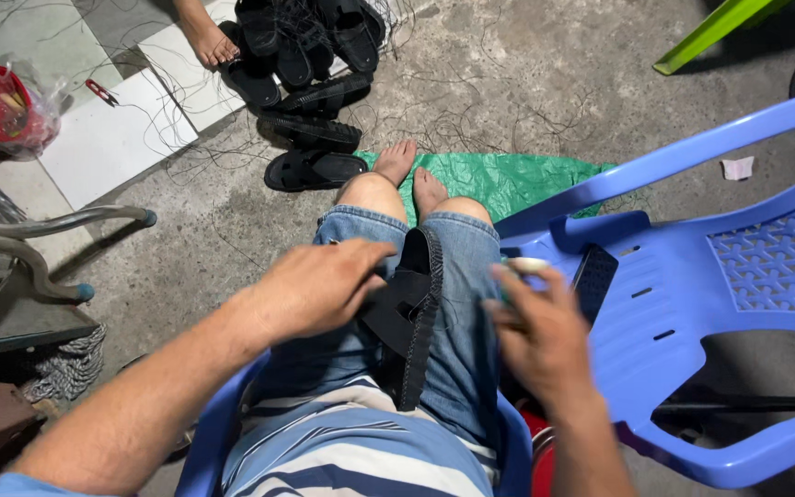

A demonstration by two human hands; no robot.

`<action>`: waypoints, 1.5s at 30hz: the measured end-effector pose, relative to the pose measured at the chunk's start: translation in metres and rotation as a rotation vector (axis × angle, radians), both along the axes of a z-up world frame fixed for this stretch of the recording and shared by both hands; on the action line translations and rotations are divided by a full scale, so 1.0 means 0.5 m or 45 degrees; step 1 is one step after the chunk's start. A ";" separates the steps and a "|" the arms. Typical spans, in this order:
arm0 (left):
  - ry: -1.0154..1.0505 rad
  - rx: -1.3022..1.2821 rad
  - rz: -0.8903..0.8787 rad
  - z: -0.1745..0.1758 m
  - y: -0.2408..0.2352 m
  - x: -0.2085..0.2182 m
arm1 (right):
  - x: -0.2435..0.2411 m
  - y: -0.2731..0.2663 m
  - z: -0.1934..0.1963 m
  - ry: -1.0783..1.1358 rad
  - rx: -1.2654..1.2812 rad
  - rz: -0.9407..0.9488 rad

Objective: The person sits on a plastic chair and hand-sews a black sandal using a needle and thread. They repeatedly push the needle through the sandal strap and pull the thread to secure the stitching.

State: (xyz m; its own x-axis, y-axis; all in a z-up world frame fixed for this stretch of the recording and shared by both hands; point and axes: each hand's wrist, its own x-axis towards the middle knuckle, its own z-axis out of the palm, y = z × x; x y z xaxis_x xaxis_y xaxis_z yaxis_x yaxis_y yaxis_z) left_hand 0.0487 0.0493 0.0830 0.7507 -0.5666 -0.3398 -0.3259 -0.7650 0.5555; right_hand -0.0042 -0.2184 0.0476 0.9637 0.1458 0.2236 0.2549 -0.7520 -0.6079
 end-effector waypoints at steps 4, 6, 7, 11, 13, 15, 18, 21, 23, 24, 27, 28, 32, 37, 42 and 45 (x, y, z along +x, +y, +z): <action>-0.106 0.149 -0.146 0.000 0.019 0.025 | 0.014 0.054 -0.046 0.109 -0.017 0.051; -0.042 0.133 -0.143 0.003 0.030 0.039 | 0.022 0.060 -0.057 0.138 0.085 -0.010; 0.140 -0.350 -0.181 0.012 0.036 0.048 | 0.023 0.062 -0.055 0.185 0.189 0.009; 0.648 -1.609 0.275 0.057 0.041 0.085 | 0.025 0.067 -0.079 0.307 0.406 0.009; 0.702 -1.739 0.346 0.040 0.040 0.123 | 0.023 0.071 -0.080 0.317 0.405 0.006; 0.743 -1.868 0.407 0.026 0.039 0.144 | 0.024 0.070 -0.081 0.312 0.406 0.004; 0.609 -1.267 0.258 0.015 0.029 0.153 | 0.020 0.068 -0.083 0.353 0.449 -0.046; 0.249 -0.113 -0.255 0.008 0.021 0.161 | 0.024 0.073 -0.070 0.319 0.513 0.034; 0.189 0.070 -0.301 -0.007 0.011 0.164 | 0.023 0.073 -0.073 0.312 0.524 0.011; 0.192 0.069 -0.301 -0.019 0.007 0.164 | 0.023 0.077 -0.071 0.316 0.524 0.011; 0.184 -0.016 -0.297 -0.050 -0.010 0.168 | 0.026 0.085 -0.066 0.288 0.536 0.006; 0.058 0.020 -0.323 -0.055 -0.015 0.168 | 0.026 0.088 -0.065 0.249 0.539 0.002; -0.066 0.067 -0.280 -0.046 -0.026 0.176 | 0.028 0.096 -0.070 0.189 0.530 -0.052; 0.167 -0.357 0.072 -0.135 0.061 0.191 | 0.021 0.062 -0.064 0.460 0.495 -0.134; 0.348 -0.777 1.327 -0.059 0.073 0.194 | 0.048 0.097 0.006 0.172 0.344 -0.429; 0.478 -0.914 1.347 -0.051 0.038 0.175 | 0.049 0.160 0.014 0.241 1.016 -0.145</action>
